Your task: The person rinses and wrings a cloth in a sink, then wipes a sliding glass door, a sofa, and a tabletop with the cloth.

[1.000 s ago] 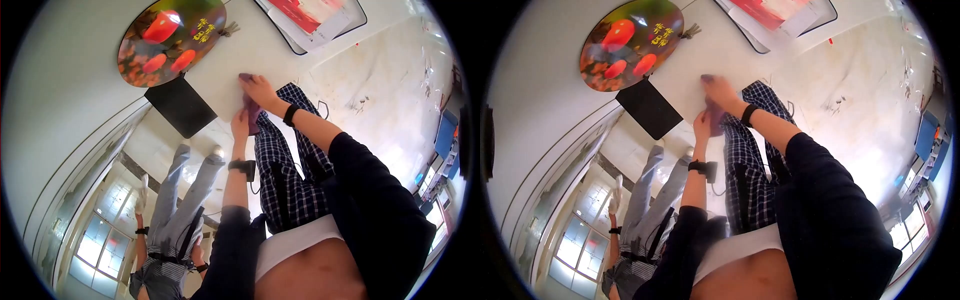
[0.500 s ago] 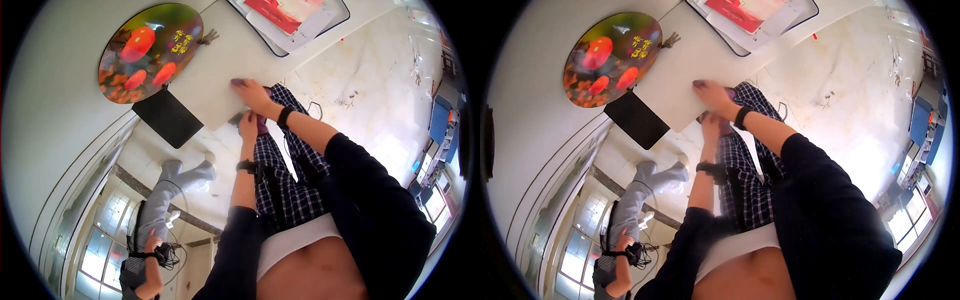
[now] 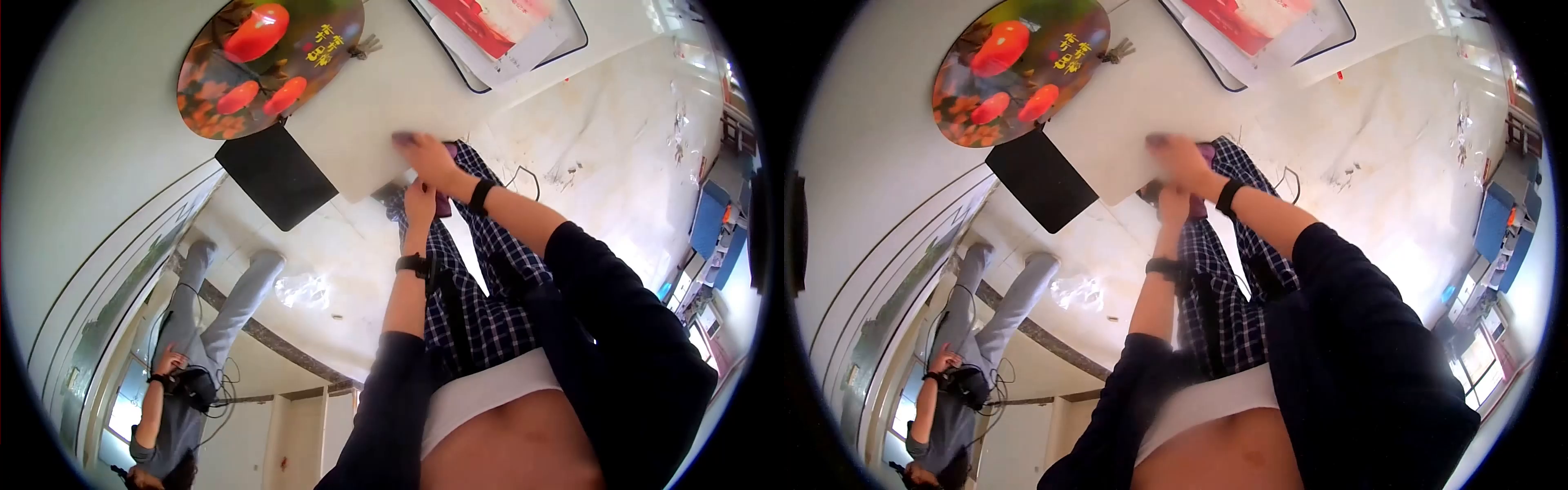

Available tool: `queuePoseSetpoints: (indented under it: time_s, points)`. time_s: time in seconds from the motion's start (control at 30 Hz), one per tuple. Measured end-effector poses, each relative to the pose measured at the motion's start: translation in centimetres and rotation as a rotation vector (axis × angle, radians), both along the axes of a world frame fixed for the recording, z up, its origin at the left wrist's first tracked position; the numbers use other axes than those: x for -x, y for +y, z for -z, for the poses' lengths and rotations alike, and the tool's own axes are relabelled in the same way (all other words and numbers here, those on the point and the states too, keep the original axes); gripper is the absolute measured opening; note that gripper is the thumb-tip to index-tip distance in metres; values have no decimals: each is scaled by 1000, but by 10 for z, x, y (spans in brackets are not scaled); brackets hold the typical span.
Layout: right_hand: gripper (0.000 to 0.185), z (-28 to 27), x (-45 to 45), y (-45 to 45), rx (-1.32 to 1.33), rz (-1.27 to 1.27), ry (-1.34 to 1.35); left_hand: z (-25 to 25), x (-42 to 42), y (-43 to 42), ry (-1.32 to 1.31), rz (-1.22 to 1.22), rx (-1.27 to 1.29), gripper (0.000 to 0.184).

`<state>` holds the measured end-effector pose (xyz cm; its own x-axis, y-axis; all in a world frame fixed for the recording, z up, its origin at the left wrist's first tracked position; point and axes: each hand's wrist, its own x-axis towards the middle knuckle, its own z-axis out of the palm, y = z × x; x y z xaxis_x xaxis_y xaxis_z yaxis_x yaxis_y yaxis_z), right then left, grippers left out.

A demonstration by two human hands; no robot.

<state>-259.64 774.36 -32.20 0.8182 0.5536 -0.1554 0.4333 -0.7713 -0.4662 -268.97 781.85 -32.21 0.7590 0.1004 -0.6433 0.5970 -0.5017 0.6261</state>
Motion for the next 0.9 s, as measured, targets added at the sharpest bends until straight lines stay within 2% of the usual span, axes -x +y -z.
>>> queuePoseSetpoints:
  time_s: [0.03, 0.07, 0.1, 0.13, 0.2, 0.27, 0.3, 0.37, 0.5, 0.57, 0.63, 0.73, 0.83, 0.9]
  points:
    - [37, -5, 7, 7, -70, -14, -13, 9, 12, 3, -36, -56, 32, 31]
    - [40, -10, 9, 4, -22, -96, -116, 17, 24, 7, -72, -111, 62, 31]
    - [47, -13, 2, -3, 12, -56, -63, 20, 32, 8, -108, -165, 92, 30]
    - [56, -12, -7, -11, 47, -15, -9, 8, 31, 14, 0, -179, 63, 37]
    - [68, -26, -41, -10, 145, 42, 48, -9, 10, 24, -129, -305, 52, 43]
    - [60, -21, -62, -2, 157, 39, -104, -42, -21, 29, -162, -366, 73, 52]
    - [57, -16, -71, 5, 164, 37, -181, -34, -31, 32, -223, -350, 74, 51]
    - [57, -8, -84, 33, 318, 8, -161, -17, -46, 42, -345, -321, 66, 48]
    - [56, 2, -66, 81, 559, -78, -323, -8, -40, 66, -253, -381, 96, 41]
    - [54, 12, -36, 92, 410, -162, -275, 6, -9, 75, -189, -383, 35, 38]
    - [54, 14, -4, 96, 237, -228, -272, -6, 16, 84, -70, -362, 81, 37]
    - [54, -2, 11, 83, 201, -384, -176, -14, 37, 91, 30, -296, 167, 36]
    - [51, -5, -5, 56, -152, -208, -16, -14, 29, 86, -61, -252, 225, 38]
    - [60, -5, -31, 48, -20, 46, 25, -5, 1, 75, -125, -200, 186, 38]
